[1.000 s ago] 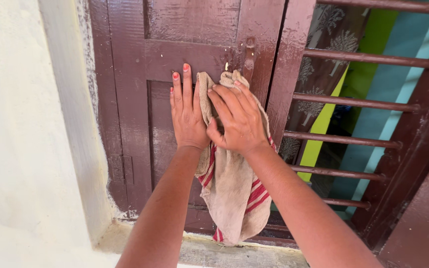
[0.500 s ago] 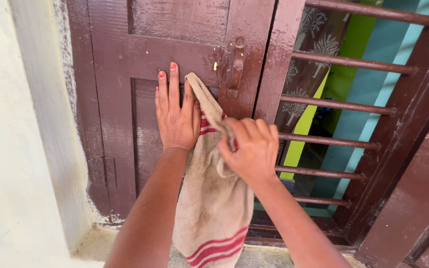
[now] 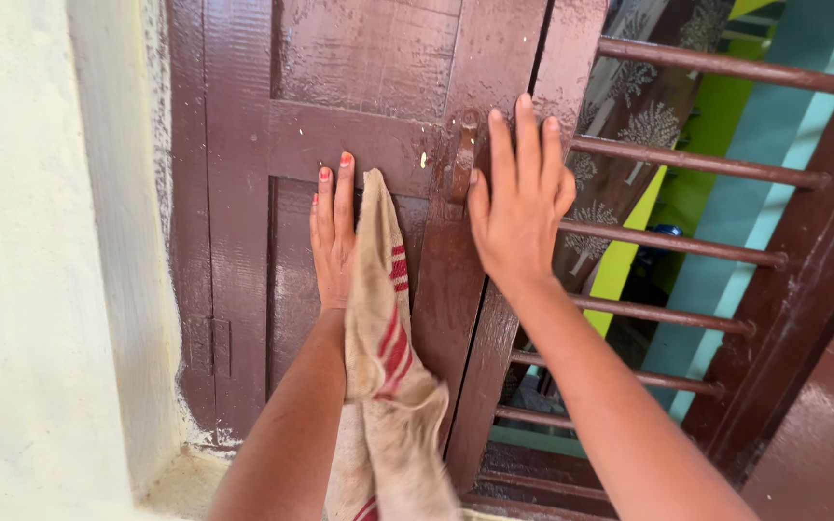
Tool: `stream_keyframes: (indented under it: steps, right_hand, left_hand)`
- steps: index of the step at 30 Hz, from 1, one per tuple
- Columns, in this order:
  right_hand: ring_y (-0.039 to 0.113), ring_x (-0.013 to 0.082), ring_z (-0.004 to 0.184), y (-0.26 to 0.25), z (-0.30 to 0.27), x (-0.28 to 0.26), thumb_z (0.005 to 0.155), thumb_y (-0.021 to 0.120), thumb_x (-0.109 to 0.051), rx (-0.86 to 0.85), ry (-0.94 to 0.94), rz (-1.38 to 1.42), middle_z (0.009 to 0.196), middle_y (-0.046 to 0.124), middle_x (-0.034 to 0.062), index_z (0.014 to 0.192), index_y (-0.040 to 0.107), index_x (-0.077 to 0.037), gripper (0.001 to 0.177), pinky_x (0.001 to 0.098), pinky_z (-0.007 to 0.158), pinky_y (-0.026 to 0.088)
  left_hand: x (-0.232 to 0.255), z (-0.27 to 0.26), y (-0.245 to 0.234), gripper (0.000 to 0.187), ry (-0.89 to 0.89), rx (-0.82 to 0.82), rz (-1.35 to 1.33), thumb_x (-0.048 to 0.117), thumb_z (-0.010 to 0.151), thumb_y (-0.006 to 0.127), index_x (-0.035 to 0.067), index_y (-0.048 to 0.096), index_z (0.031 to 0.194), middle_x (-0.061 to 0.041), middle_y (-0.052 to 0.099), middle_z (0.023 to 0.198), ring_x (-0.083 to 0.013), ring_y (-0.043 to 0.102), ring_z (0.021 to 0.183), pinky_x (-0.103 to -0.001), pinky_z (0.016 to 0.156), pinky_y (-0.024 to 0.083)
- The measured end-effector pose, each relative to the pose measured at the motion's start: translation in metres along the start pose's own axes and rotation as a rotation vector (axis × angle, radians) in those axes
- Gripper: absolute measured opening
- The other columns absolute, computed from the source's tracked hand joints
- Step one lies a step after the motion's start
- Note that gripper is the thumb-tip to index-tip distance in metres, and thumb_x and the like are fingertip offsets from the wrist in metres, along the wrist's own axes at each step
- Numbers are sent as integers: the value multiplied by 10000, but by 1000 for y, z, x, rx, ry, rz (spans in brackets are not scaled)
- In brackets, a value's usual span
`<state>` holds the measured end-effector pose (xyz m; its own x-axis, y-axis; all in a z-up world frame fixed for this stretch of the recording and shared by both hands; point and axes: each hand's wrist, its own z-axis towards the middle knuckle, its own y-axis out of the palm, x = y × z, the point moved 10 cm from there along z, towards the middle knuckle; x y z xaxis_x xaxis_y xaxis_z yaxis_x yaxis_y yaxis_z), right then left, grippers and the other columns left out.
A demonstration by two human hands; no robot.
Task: The person cleans the wooden frame and panels of a closed window with a cloth, wiping in vertical and horizontal motions.
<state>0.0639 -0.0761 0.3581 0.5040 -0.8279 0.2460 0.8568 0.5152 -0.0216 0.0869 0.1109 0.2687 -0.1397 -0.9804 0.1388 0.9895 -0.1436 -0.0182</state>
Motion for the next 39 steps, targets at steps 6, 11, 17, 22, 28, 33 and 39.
stream_keyframes:
  steps: [6, 11, 17, 22, 28, 33, 39]
  right_hand:
    - [227, 342, 1601, 15, -10, 4, 1128, 473, -261, -51, -7, -84, 1743, 216, 126, 1674, 344, -130, 576, 497, 1229, 262]
    - [221, 353, 1593, 18, -12, 4, 1143, 465, -254, -44, -14, -103, 1739, 220, 126, 1675, 350, -120, 561, 502, 1221, 258]
    - [219, 348, 1598, 22, -11, 9, 1145, 485, -234, -43, -9, -60, 1742, 226, 119, 1671, 372, -125, 550, 503, 1233, 255]
    - [419, 340, 1437, 7, -6, 10, 1068, 605, -212, 77, -62, 13, 1626, 416, 103, 1535, 550, -138, 476, 475, 1132, 329]
    - [567, 273, 1159, -4, 14, 36, 1030, 686, -128, 91, -175, 207, 1426, 622, 16, 1393, 709, -167, 365, 415, 957, 392]
    - [571, 263, 1216, -15, 2, 31, 1030, 681, -99, 193, -191, 238, 1476, 620, 30, 1361, 710, -153, 336, 407, 993, 385]
    - [572, 261, 1224, -10, 2, 37, 1053, 681, -150, 178, -136, 268, 1506, 601, 6, 1335, 710, -166, 284, 392, 1007, 375]
  left_hand:
    - [9, 2, -20, 522, 53, 62, -134, 243, 1071, 521, 111, 431, 1568, -111, 215, 1711, -354, 167, 1604, -578, 1286, 225]
    - [27, 12, -37, 497, -10, -148, -24, 223, 986, 550, 61, 499, 1453, -162, 397, 1482, -326, 372, 1399, -581, 1143, 314]
    - [-1, 13, -4, 321, -670, -372, -726, 288, 947, 580, 54, 583, 1167, -129, 663, 920, -292, 658, 874, -435, 743, 544]
    - [42, 58, 8, 201, -433, -3, -1541, 161, 1047, 587, 17, 585, 1187, -48, 625, 999, -188, 616, 866, -392, 732, 552]
    - [94, 54, 30, 229, -798, 48, -1731, 166, 1111, 536, -15, 567, 1248, -129, 598, 1022, -241, 582, 885, -382, 758, 501]
    - [109, 59, -26, 592, 24, 256, -354, -41, 928, 566, 52, 479, 1506, -170, 573, 1221, -351, 575, 1160, -429, 1026, 482]
    - [109, 14, -25, 643, 79, 166, -388, -70, 948, 532, 9, 374, 1566, -181, 518, 1433, -342, 516, 1324, -422, 1136, 441]
